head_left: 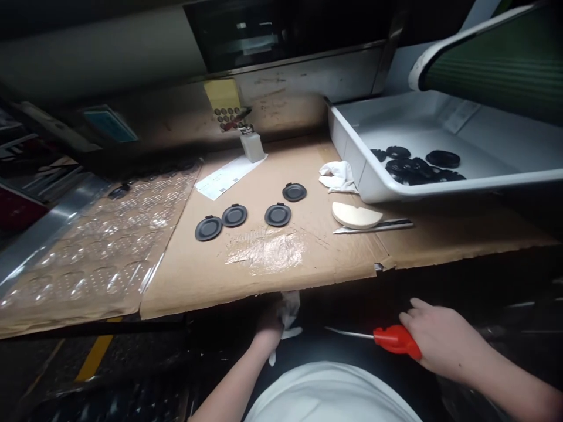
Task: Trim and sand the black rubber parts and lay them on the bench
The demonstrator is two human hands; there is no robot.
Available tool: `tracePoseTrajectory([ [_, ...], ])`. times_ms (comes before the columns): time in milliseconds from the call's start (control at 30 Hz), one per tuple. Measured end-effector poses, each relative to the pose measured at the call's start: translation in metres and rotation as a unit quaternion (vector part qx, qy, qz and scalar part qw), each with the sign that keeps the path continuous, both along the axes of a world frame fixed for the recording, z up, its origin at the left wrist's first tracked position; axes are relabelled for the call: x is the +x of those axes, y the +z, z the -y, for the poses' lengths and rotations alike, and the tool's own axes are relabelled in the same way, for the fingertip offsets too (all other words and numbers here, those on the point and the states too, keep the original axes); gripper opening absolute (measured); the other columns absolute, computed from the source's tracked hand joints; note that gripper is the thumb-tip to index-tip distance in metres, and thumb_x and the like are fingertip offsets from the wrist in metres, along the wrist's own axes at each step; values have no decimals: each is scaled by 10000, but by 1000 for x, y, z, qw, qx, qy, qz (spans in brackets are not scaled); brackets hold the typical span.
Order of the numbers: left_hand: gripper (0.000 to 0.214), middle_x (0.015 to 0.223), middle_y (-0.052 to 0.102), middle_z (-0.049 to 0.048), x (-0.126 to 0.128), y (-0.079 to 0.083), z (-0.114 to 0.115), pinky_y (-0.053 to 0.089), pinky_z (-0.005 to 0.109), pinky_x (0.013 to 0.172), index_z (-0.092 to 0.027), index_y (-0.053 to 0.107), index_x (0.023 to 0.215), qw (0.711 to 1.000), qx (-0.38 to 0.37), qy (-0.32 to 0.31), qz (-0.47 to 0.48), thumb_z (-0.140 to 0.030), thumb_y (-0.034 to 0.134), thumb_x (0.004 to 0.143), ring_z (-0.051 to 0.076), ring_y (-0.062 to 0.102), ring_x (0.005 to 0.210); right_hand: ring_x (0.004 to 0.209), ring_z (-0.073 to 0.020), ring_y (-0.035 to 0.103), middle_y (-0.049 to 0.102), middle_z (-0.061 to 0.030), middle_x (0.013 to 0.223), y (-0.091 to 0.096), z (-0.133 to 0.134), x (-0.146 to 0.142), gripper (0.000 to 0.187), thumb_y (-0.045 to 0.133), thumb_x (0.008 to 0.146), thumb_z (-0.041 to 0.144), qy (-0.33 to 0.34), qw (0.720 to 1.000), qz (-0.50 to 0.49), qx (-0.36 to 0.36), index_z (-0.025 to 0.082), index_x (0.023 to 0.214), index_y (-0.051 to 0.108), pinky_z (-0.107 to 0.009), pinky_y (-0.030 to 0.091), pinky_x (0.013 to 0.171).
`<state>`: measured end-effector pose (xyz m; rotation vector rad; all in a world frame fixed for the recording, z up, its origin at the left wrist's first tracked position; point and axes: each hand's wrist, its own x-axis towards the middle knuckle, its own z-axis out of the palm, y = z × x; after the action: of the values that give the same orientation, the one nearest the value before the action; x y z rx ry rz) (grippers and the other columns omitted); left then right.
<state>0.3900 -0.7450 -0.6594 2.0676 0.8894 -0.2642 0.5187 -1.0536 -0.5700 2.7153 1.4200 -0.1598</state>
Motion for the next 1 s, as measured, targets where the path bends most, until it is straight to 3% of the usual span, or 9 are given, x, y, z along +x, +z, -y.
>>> tracePoseTrajectory([
  [267, 429, 1156, 520, 103, 8, 5, 2, 405, 403, 908, -160, 442, 1190, 998, 39, -29, -38, -284, 527, 788, 190, 518, 1023, 665, -202, 487, 552, -27, 567, 23, -8, 0, 64, 501, 593, 137, -6, 1000, -12, 11, 192, 576, 530, -306, 303, 576],
  [633, 473, 1216, 493, 106, 14, 9, 10, 370, 425, 959, -148, 456, 1180, 999, 31, -19, -16, -240, 594, 737, 210, 475, 1108, 647, -201, 486, 548, -31, 555, 25, -7, 14, 69, 516, 574, 127, -7, 1000, -12, 16, 193, 567, 533, -296, 285, 551],
  [800, 403, 1219, 497, 104, 12, 13, 6, 358, 429, 974, -144, 459, 1183, 999, 18, 36, 16, -287, 498, 809, 203, 464, 1129, 637, -198, 483, 555, -23, 562, 27, -8, 18, 58, 523, 583, 140, -14, 1000, -14, 19, 196, 577, 539, -294, 289, 552],
  [1000, 449, 1216, 481, 129, 5, 25, 0, 436, 400, 884, -130, 394, 1225, 993, -9, 117, 18, -399, 346, 869, 198, 510, 1065, 651, -198, 482, 553, -30, 581, 32, -12, 19, 72, 501, 600, 135, -17, 999, -20, 29, 199, 585, 531, -294, 297, 570],
])
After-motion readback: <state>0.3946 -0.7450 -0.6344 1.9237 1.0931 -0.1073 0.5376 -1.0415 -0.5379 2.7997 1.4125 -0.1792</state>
